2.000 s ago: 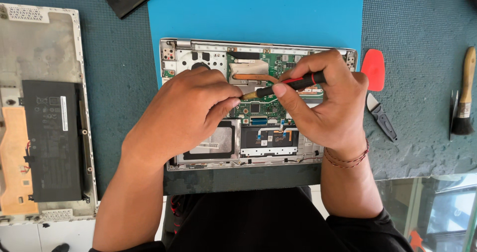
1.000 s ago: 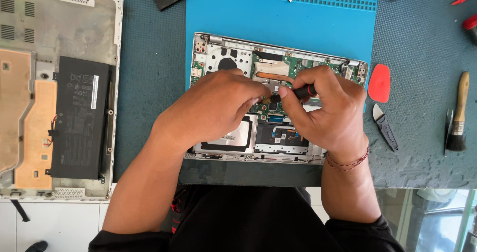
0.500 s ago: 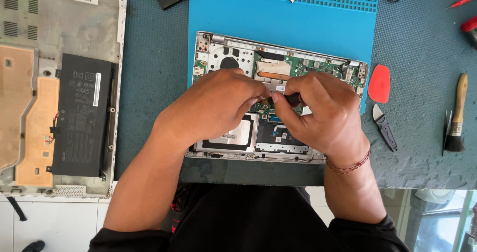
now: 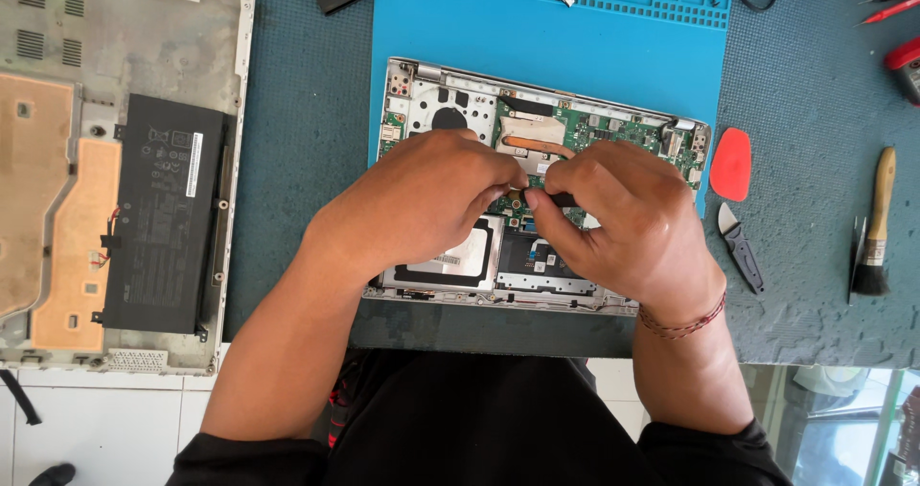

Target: The person disassembles a laptop by removing the cooling fan and heat sink. They use a screwdriver to unscrew components and carefully lift them out of the chassis, placing them on the workbench.

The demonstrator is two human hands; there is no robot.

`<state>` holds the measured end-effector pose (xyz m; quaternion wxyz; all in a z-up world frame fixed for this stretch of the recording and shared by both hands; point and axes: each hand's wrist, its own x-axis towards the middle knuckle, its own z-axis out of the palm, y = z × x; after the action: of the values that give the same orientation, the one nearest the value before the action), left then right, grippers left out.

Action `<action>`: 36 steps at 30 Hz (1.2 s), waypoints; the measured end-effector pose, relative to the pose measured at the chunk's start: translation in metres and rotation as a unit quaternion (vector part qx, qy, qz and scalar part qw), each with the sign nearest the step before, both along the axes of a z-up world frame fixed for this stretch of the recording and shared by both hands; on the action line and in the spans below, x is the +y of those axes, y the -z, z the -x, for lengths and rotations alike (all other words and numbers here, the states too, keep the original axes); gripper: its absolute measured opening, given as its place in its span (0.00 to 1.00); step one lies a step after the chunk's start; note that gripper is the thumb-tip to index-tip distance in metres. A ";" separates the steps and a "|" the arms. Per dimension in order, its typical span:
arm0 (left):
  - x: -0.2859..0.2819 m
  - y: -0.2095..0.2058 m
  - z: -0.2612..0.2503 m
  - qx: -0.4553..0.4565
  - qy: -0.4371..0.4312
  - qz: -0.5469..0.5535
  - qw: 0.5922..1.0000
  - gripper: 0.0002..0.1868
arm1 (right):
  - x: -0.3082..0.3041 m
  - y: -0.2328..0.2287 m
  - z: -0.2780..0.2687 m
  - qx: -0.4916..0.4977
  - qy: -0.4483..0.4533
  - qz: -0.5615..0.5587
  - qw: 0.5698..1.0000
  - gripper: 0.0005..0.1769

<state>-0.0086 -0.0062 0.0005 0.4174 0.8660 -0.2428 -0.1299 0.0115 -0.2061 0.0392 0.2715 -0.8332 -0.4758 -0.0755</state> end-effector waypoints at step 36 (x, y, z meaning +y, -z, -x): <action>-0.004 0.010 -0.004 0.001 -0.010 -0.005 1.000 0.10 | -0.001 0.001 -0.002 -0.016 0.011 0.013 1.000 0.09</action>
<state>-0.0043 -0.0106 -0.0092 0.4149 0.8701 -0.2334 -0.1281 0.0134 -0.2068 0.0387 0.2521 -0.8404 -0.4721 -0.0852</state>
